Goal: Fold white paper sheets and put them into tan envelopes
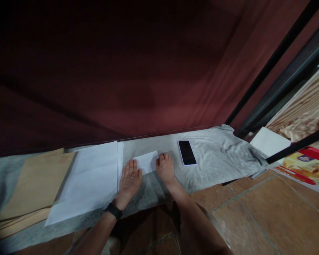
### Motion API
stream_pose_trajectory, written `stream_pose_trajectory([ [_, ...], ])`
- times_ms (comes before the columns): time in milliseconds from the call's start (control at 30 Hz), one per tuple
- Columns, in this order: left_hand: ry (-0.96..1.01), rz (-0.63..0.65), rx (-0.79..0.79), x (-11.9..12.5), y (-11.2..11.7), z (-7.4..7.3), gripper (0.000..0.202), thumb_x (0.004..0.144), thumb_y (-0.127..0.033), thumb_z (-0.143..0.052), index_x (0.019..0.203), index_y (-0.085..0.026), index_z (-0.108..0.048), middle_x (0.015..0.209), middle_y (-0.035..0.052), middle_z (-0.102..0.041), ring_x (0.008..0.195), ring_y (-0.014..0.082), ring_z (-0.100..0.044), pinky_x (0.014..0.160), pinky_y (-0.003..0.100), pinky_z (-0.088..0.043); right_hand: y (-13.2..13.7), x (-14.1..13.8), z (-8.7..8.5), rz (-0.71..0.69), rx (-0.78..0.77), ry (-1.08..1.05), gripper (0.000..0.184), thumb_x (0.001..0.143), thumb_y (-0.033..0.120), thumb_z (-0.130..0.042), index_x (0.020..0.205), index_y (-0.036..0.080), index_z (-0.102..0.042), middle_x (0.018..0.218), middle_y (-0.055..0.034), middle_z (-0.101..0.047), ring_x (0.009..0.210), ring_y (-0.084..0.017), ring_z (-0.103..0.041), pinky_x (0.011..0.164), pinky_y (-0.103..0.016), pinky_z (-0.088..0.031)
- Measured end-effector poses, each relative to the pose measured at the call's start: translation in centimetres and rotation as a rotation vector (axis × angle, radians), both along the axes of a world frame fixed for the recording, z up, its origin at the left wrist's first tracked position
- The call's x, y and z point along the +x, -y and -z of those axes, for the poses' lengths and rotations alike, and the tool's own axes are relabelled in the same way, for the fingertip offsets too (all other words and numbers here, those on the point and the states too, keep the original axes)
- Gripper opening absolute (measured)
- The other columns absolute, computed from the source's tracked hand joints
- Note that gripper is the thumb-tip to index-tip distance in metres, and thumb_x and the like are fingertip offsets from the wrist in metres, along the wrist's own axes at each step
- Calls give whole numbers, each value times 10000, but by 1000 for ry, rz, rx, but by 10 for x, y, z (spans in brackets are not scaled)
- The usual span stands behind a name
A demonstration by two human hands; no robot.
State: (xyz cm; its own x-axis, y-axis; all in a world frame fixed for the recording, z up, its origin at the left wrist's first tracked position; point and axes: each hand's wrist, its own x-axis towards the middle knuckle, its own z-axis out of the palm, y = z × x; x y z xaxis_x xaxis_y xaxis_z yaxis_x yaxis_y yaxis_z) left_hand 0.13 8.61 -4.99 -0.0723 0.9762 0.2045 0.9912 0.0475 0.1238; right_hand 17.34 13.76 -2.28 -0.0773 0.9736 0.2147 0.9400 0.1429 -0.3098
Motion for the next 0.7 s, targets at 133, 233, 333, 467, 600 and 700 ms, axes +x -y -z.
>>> stream_pose_trajectory([
  [133,1,6,16,0,2,-3,609,970,-279,-344,1517,-14,-372,1584,227,-375,1493,312,-332,1209,481,-303,-2,-2,-3,74,-122,-173,281,942,247,-499,1139,168,-683,1065,-139,-709,909,-239,-689,785,-319,-505],
  [233,10,10,5,-1,1,-9,591,969,-260,-347,1490,12,-406,1559,259,-398,1473,337,-366,1190,505,-329,-11,0,-2,90,-188,-446,181,862,239,-568,939,179,-720,855,-90,-726,794,-219,-676,698,-286,-474],
  [333,56,39,12,2,-2,-20,569,977,-262,-356,1467,16,-438,1559,268,-394,1475,360,-355,1193,534,-315,-22,6,-8,17,-226,-647,168,821,296,-592,727,191,-682,651,-14,-657,649,-177,-623,599,-253,-431],
  [467,208,255,105,15,-3,-37,687,980,-447,-449,1550,-87,-316,1624,210,-312,1511,329,-290,1198,522,-320,-26,11,-29,-39,-140,-869,281,859,435,-538,803,189,-662,670,14,-630,606,-143,-557,555,-236,-418],
  [600,330,277,171,30,-1,-52,753,950,-409,-532,1579,-122,-232,1622,200,-325,1501,314,-319,1192,502,-344,-10,3,-51,-117,-114,-1113,316,844,517,-593,808,205,-634,650,36,-569,582,-133,-505,543,-239,-414],
  [700,500,196,171,32,-3,-60,583,971,-259,-452,1532,-133,-357,1577,176,-420,1462,286,-400,1179,454,-375,2,-6,-60,-244,-126,-1151,314,871,520,-597,882,214,-666,728,17,-619,666,-147,-564,622,-251,-468],
])
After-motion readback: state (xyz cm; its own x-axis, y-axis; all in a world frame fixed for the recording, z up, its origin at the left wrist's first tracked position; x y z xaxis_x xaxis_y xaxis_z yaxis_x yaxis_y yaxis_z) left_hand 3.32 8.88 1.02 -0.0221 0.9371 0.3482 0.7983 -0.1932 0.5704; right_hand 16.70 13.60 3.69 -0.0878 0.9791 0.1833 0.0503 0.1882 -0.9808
